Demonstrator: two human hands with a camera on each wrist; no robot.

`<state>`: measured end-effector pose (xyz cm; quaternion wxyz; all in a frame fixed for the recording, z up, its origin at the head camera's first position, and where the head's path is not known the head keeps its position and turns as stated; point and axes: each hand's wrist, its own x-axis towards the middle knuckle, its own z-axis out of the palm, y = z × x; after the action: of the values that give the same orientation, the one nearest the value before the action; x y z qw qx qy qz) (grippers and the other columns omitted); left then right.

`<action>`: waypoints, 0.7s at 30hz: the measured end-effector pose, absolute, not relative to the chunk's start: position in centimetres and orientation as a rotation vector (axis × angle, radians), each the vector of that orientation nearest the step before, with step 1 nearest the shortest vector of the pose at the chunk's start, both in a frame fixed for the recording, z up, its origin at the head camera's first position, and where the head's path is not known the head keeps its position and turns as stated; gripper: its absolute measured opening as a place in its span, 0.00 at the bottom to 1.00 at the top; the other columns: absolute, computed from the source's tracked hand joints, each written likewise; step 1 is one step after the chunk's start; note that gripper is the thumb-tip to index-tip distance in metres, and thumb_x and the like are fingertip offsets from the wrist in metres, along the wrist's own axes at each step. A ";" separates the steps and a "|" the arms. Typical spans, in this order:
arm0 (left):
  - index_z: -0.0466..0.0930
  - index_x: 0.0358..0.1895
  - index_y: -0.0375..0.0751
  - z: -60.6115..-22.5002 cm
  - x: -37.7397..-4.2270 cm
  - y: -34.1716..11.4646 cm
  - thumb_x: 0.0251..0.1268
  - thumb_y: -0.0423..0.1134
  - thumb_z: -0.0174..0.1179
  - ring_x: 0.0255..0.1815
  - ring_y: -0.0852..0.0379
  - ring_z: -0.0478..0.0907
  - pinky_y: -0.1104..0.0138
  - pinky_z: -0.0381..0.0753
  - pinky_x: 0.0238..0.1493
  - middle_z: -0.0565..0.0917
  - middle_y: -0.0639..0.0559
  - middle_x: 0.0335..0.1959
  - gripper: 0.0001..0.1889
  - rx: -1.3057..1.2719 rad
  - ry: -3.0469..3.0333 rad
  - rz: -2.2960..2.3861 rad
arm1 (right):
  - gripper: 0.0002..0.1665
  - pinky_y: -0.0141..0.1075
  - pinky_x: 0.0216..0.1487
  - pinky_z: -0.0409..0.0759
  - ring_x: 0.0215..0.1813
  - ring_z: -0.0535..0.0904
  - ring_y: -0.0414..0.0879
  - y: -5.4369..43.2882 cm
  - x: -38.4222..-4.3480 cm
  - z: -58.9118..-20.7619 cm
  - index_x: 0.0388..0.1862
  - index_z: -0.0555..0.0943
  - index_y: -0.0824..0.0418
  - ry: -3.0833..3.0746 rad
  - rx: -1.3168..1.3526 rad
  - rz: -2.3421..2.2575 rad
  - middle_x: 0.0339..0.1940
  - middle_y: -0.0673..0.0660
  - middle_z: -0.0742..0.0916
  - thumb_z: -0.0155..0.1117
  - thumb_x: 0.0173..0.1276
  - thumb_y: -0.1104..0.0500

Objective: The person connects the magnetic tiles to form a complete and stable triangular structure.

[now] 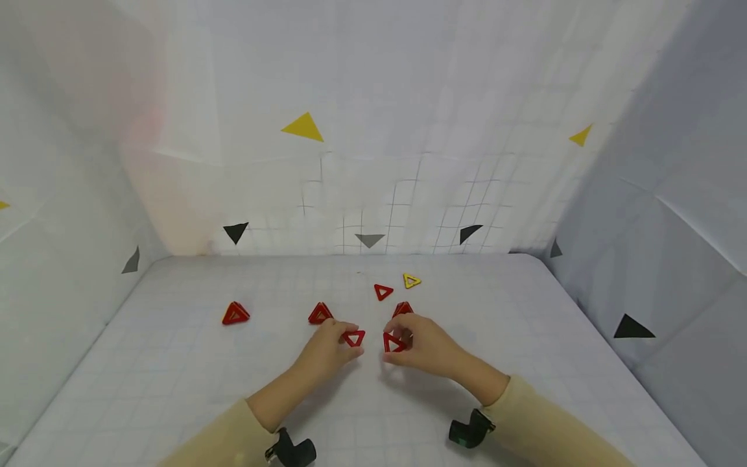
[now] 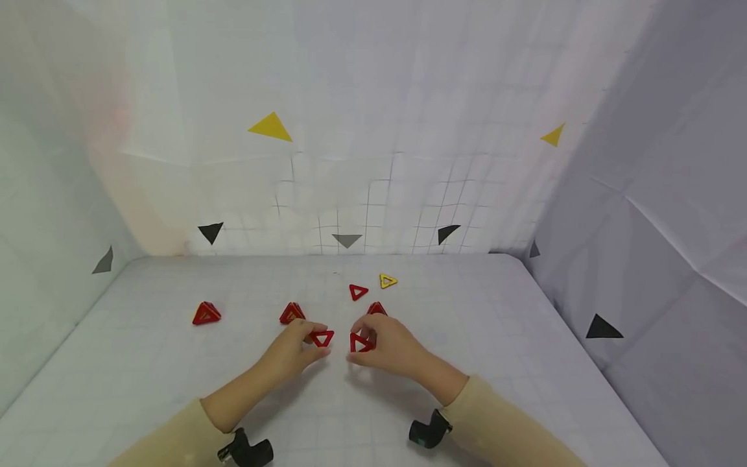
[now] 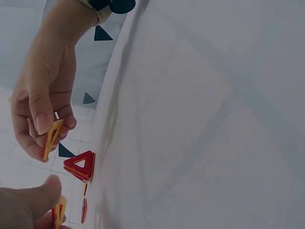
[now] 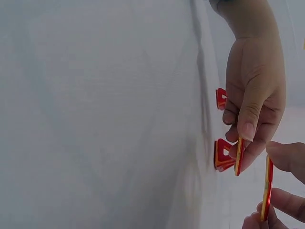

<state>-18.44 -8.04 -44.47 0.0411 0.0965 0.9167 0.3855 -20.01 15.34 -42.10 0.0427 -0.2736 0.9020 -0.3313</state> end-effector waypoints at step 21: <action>0.86 0.50 0.38 -45.5 -18.0 -10.2 0.53 0.35 0.76 0.31 0.60 0.74 0.69 0.75 0.33 0.77 0.54 0.34 0.19 0.456 2.715 1.173 | 0.20 0.33 0.32 0.78 0.33 0.76 0.41 12.4 -21.3 -43.4 0.44 0.81 0.48 2.635 -0.776 -0.830 0.28 0.44 0.81 0.80 0.56 0.47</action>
<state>-17.96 -10.16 -45.50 0.0743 0.1519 0.9048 0.3909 -21.26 12.45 -43.35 0.1356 -0.2680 0.9098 -0.2864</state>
